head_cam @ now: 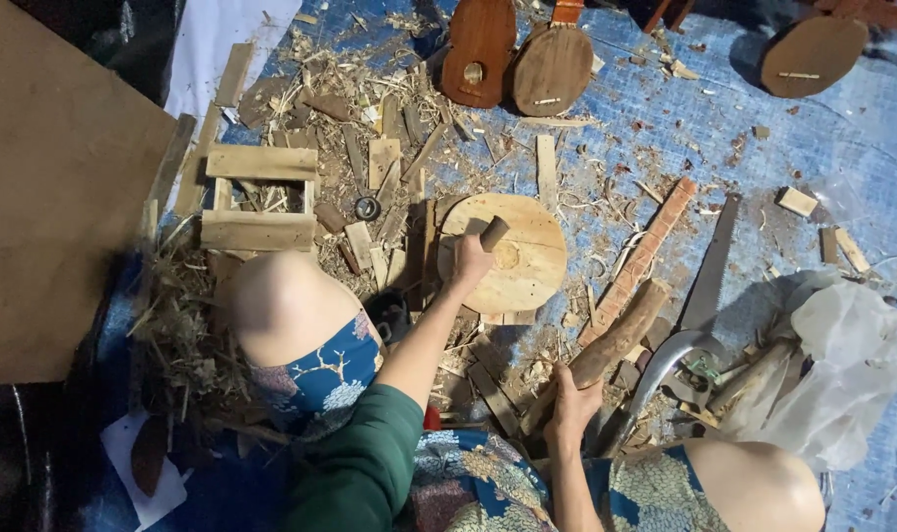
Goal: Carving a circular piece of wood using a chisel and a wooden mallet on a workshop floor.
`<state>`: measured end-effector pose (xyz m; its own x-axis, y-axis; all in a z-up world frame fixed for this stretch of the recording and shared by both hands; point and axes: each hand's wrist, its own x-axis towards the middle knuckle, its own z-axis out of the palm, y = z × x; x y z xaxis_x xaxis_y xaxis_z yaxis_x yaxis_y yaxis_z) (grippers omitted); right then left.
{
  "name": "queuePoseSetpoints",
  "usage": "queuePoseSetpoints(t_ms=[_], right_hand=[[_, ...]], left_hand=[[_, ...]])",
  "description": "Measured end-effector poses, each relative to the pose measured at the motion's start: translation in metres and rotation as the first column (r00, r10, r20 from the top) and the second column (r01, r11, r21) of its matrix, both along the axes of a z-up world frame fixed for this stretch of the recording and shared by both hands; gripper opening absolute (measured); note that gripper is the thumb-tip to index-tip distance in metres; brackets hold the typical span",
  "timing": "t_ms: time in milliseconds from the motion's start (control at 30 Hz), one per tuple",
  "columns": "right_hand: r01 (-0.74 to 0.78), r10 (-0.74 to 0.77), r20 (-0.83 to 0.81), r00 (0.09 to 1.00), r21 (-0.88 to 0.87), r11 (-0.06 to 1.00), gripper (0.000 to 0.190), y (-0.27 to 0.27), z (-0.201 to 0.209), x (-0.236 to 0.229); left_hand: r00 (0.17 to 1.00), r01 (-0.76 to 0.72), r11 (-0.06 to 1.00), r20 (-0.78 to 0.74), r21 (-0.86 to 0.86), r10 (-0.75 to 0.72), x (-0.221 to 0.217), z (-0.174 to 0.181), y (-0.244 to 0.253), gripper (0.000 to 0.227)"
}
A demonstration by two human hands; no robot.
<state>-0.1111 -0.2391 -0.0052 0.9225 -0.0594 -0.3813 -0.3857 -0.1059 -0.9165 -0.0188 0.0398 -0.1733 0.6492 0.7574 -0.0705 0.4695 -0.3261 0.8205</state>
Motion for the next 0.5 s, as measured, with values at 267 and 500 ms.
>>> queuePoseSetpoints(t_ms=[267,500], right_hand=[[-0.020,0.020,0.007,1.000,-0.006,1.000,0.047,-0.003,-0.005,-0.003],[-0.022,0.022,-0.004,1.000,0.064,0.998,0.044,-0.004,-0.001,-0.006]], left_hand=[[0.996,0.030,0.998,0.089,-0.047,-0.026,0.007,0.012,-0.008,0.027],[0.994,0.069,0.997,-0.086,-0.032,-0.071,0.011,0.012,-0.013,0.051]])
